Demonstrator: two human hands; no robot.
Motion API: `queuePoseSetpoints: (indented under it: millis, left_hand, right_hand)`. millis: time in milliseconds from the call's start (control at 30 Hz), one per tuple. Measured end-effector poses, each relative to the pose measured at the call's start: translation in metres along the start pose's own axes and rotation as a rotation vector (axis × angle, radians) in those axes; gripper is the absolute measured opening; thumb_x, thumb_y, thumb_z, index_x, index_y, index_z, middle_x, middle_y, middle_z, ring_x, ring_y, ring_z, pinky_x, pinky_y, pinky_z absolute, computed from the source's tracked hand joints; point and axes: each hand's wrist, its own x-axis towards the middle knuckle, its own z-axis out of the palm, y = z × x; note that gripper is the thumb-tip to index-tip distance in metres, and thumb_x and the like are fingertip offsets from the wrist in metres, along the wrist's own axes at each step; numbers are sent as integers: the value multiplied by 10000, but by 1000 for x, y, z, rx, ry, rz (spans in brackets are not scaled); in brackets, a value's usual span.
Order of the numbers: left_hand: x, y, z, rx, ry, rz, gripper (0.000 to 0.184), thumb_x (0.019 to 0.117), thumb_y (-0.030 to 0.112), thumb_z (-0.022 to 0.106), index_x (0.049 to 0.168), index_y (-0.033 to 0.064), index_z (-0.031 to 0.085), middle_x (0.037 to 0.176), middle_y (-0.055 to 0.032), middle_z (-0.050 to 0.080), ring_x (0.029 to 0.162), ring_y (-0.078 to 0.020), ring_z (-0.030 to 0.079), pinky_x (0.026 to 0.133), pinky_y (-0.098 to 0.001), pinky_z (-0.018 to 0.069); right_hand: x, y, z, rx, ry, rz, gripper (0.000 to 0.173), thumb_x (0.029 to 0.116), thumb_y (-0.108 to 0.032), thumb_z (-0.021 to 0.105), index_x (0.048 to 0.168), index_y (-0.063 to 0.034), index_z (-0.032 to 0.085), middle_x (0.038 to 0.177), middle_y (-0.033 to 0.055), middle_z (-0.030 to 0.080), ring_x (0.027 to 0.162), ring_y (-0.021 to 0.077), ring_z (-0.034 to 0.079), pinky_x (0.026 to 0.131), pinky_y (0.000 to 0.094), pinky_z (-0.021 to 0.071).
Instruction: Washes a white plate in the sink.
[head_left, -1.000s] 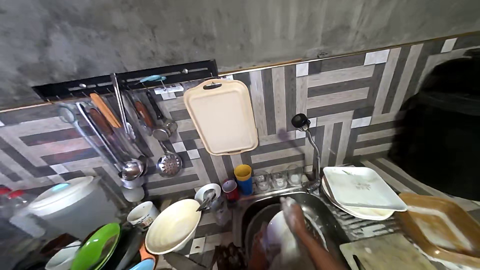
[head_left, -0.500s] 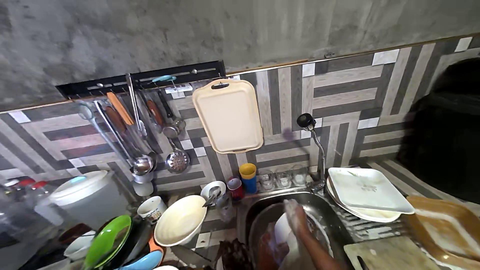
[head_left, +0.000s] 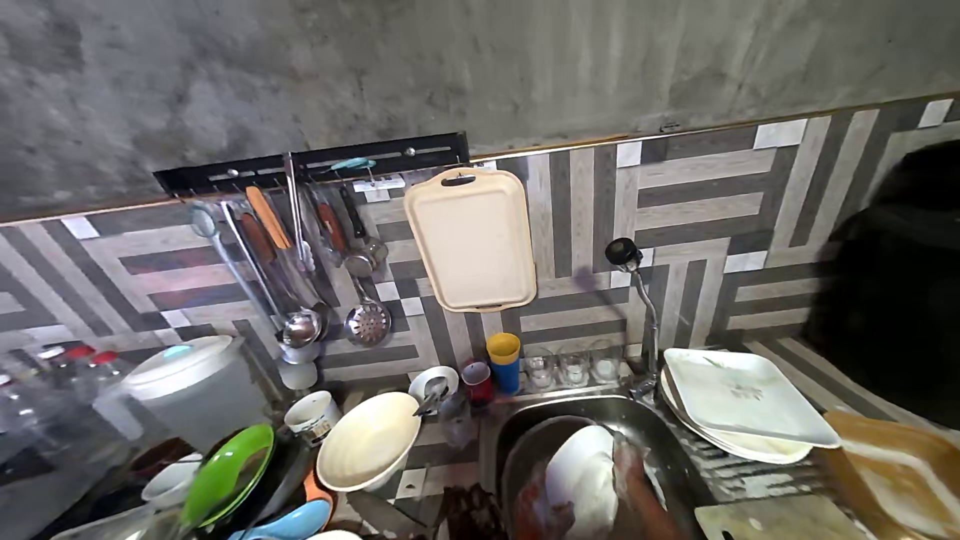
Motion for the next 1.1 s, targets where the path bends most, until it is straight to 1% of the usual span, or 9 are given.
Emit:
queuePoseSetpoints:
  millis: [133,200,300,533,633,700,833,1000,1100]
  left_hand:
    - [26,8,-6,155,-98,63,705,866,411,750,1410,17,538,1257,-226,668,1191,-362,640,1038,-534,495]
    - [33,10,0,202,-101,166,665,899,459,672,1370,-2,588,1316,-215,649,1255,-349,604,1093,-506,449]
    - [28,11,8,137,-56,101,693,882,385,750,1383,-49,550,1265,-256,656,1208,-382,629,1056,-528,486]
    - [26,25,20,126,-49,-68,745,843,371,756,1420,-23,495,1215,-251,673,1129,-372,669,997,-534,524]
    - [21,17,20,92,-48,-74,754,820,325,787,1420,-19,489,1191,-247,681,1120,-371,673,988,-536,529]
    - [13,14,16,24,-35,-73,767,821,289,805,1427,-49,477,1219,-280,661,1154,-397,650,1019,-544,507]
    - [19,-5,13,43,-35,-91,801,837,331,810,1457,-31,457,1254,-275,652,1187,-401,637,1040,-546,493]
    - [34,32,-3,169,-92,88,665,912,327,729,1407,-67,526,1299,-280,632,1245,-389,605,1088,-515,457]
    - [34,29,-1,135,-106,66,729,873,342,749,1436,-32,474,1236,-258,658,1168,-377,646,1020,-535,506]
  right_hand:
    - [-34,-101,-20,-219,-81,-229,436,1089,-291,447,1265,41,667,1282,261,664,1270,404,598,1126,545,428]
    - [-58,-120,-13,-339,-176,-397,493,1072,-343,450,1266,63,651,1294,260,652,1304,401,567,1172,521,369]
    - [-45,-106,-8,-382,-139,-536,475,1043,-345,472,1167,50,704,1228,230,692,1270,377,596,1172,496,369]
    - [23,-85,-16,64,-63,-217,394,1093,-278,460,1232,-11,714,1253,211,699,1237,349,630,1114,537,437]
    - [35,-56,-16,124,-23,-103,387,1101,-227,466,1242,66,675,1262,286,663,1245,400,602,1111,544,418]
    - [40,-38,-17,54,-54,-37,410,1113,-196,410,1346,86,595,1391,301,582,1363,400,513,1174,514,368]
    - [19,-76,-29,-421,-116,-178,396,1102,-164,393,1378,22,607,1380,265,613,1350,414,540,1162,545,386]
    - [-44,-115,-12,-547,-244,-571,454,1082,-286,394,1246,20,686,1289,238,663,1282,403,579,1139,566,369]
    - [-24,-105,-12,-444,-200,-515,490,1084,-317,378,1196,37,697,1265,227,676,1278,380,588,1145,518,386]
